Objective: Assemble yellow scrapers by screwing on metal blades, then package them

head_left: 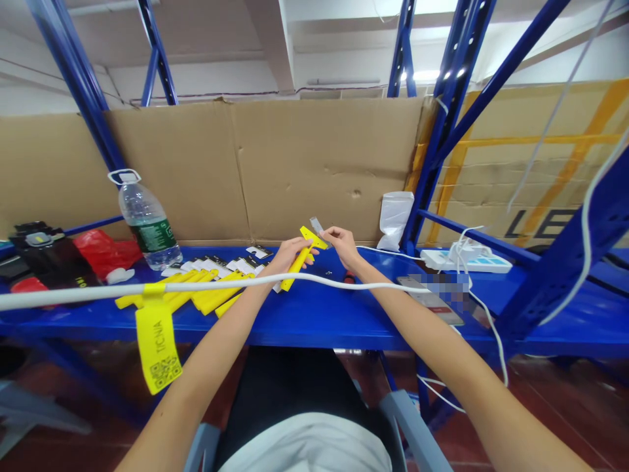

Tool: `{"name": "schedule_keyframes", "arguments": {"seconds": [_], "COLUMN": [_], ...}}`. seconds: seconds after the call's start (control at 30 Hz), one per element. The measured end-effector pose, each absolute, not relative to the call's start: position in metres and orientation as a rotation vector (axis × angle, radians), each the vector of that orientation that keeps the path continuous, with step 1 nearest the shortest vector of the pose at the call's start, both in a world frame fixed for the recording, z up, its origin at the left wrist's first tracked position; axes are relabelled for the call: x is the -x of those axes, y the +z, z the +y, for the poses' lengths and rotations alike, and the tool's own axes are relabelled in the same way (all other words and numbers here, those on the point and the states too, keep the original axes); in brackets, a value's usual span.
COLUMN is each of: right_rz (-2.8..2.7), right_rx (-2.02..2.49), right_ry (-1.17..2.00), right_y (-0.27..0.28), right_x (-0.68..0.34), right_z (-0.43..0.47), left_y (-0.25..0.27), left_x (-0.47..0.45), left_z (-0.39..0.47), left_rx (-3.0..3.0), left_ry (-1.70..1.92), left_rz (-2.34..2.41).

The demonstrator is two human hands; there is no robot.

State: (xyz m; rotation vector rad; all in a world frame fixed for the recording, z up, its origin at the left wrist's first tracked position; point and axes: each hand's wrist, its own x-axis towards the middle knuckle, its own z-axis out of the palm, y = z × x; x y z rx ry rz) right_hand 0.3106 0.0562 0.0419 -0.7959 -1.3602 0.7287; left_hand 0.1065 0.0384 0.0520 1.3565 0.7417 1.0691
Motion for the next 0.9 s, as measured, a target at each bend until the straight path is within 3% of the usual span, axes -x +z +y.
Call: {"name": "schedule_keyframes", "arguments": {"seconds": [0.9], "right_rz": [-1.560], "right_rx": [0.823], "right_ry": [0.648], "right_y": [0.039], "right_x": [-0.311], "right_z": [0.053], "left_y": [0.047], "left_x": [-0.117], "left_z": [0.038], "left_rx": [-1.389], "left_ry": [1.068], "left_rz": [0.810]}}
